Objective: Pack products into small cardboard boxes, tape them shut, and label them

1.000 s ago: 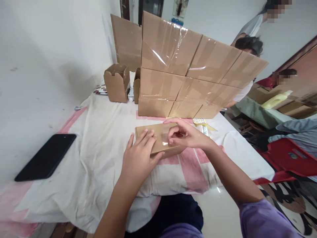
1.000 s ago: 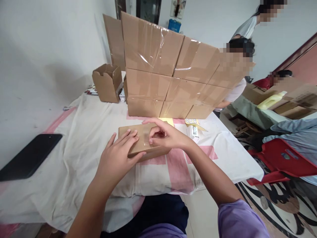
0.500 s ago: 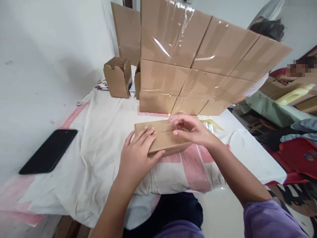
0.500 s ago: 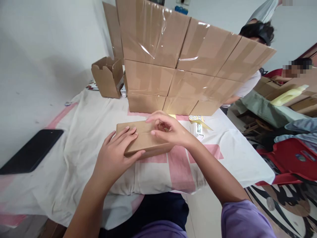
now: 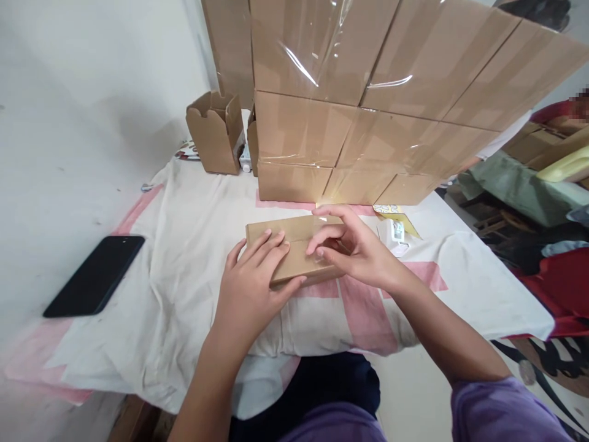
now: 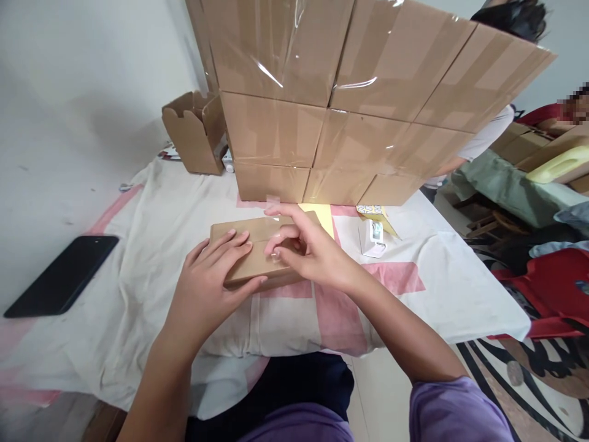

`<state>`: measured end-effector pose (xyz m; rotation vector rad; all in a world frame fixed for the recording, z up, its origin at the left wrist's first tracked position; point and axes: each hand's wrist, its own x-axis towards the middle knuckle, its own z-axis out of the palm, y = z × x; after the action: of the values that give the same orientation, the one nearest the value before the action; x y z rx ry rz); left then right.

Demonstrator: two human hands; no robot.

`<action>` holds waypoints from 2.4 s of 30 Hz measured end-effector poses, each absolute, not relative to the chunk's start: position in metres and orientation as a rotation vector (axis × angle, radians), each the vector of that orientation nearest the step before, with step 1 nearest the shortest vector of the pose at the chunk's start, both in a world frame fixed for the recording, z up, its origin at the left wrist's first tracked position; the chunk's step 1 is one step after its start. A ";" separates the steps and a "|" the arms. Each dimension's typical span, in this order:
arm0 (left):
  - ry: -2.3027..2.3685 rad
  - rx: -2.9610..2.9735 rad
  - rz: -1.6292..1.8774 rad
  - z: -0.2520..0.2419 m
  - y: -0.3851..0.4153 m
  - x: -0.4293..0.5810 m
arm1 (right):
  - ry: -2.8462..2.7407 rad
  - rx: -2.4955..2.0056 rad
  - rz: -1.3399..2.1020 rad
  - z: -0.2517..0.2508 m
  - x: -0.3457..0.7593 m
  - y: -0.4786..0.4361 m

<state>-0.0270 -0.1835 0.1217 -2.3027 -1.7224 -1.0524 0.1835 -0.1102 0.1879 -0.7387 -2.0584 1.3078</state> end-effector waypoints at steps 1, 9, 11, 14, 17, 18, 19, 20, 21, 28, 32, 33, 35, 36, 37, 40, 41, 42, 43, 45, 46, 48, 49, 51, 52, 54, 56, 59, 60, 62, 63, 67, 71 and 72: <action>-1.722 -2.303 -1.049 0.122 -0.183 -0.027 | -2.068 -0.739 1.314 0.188 0.183 -0.111; -1.725 -2.308 -1.047 0.122 -0.183 -0.026 | -2.124 -0.715 1.243 0.182 0.180 -0.113; -1.729 -2.308 -1.055 0.122 -0.184 -0.026 | -2.175 -0.728 1.195 0.184 0.180 -0.115; -1.734 -2.309 -1.069 0.121 -0.184 -0.026 | -2.253 -0.743 1.138 0.190 0.181 -0.116; -1.734 -2.306 -1.084 0.121 -0.185 -0.026 | -2.310 -0.742 1.092 0.194 0.181 -0.116; -1.730 -2.306 -1.087 0.121 -0.185 -0.026 | -2.327 -0.745 1.077 0.194 0.181 -0.115; -1.727 -2.305 -1.089 0.121 -0.185 -0.026 | -2.342 -0.751 1.065 0.195 0.181 -0.115; -1.722 -2.306 -1.090 0.121 -0.185 -0.026 | -2.355 -0.758 1.055 0.195 0.180 -0.115; -1.718 -2.306 -1.090 0.121 -0.185 -0.026 | -2.366 -0.767 1.049 0.195 0.180 -0.116; -1.735 -2.319 -1.088 0.121 -0.185 -0.027 | -2.242 -0.819 1.253 0.200 0.179 -0.119; -1.740 -2.315 -1.093 0.121 -0.185 -0.027 | -2.085 -0.824 1.478 0.198 0.179 -0.115; -1.742 -2.314 -1.094 0.121 -0.185 -0.027 | -2.069 -0.841 1.489 0.197 0.179 -0.113; -1.743 -2.315 -1.096 0.121 -0.184 -0.027 | -2.075 -0.879 1.463 0.194 0.178 -0.111; -1.741 -2.315 -1.099 0.121 -0.184 -0.027 | -2.091 -0.897 1.441 0.193 0.178 -0.110; -1.737 -2.316 -1.102 0.121 -0.184 -0.027 | -2.108 -0.914 1.416 0.192 0.177 -0.109; -1.725 -2.316 -1.121 0.121 -0.183 -0.026 | -2.154 -0.972 1.330 0.191 0.174 -0.112; -1.722 -2.316 -1.128 0.120 -0.183 -0.026 | -2.169 -0.998 1.299 0.192 0.172 -0.113; -1.721 -2.315 -1.135 0.120 -0.184 -0.026 | -2.185 -1.025 1.265 0.193 0.171 -0.115; -1.718 -2.315 -1.140 0.120 -0.184 -0.027 | -2.200 -1.049 1.232 0.194 0.169 -0.116; -1.716 -2.313 -1.144 0.120 -0.185 -0.027 | -2.223 -1.082 1.172 0.197 0.167 -0.119; -1.714 -2.313 -1.144 0.120 -0.185 -0.027 | -2.230 -1.089 1.151 0.197 0.166 -0.120; -1.712 -2.313 -1.144 0.121 -0.185 -0.027 | -2.248 -1.094 1.130 0.199 0.165 -0.121; -1.713 -2.312 -1.144 0.121 -0.185 -0.027 | -2.262 -1.093 1.121 0.199 0.166 -0.121; -1.715 -2.313 -1.141 0.121 -0.185 -0.027 | -2.303 -1.083 1.100 0.198 0.167 -0.120; -1.716 -2.313 -1.141 0.121 -0.185 -0.027 | -2.326 -1.076 1.087 0.197 0.168 -0.119; -1.715 -2.310 -1.141 0.121 -0.185 -0.027 | -2.364 -1.065 1.063 0.196 0.169 -0.118; -1.710 -2.306 -1.141 0.121 -0.185 -0.027 | -2.393 -1.062 1.056 0.195 0.169 -0.118; -1.702 -2.302 -1.140 0.120 -0.185 -0.027 | -2.452 -1.086 0.933 0.197 0.169 -0.119; -1.701 -2.301 -1.141 0.120 -0.185 -0.027 | -2.475 -1.108 0.836 0.198 0.170 -0.120; -1.700 -2.298 -1.141 0.120 -0.185 -0.027 | -2.504 -1.154 0.622 0.200 0.170 -0.120; -1.699 -2.296 -1.141 0.120 -0.184 -0.027 | -2.513 -1.176 0.549 0.201 0.171 -0.119; -1.693 -2.288 -1.139 0.120 -0.184 -0.026 | -2.523 -1.199 0.559 0.201 0.174 -0.111; -1.704 -2.294 -1.119 0.120 -0.185 -0.025 | -2.474 -1.131 0.678 0.197 0.175 -0.099; -1.705 -2.293 -1.120 0.120 -0.185 -0.025 | -2.459 -1.135 0.699 0.196 0.174 -0.097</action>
<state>-0.0252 -0.1851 0.1197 -2.2928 -1.7046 -1.1199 0.1744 -0.0967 0.1959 -1.1346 -2.4593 0.6989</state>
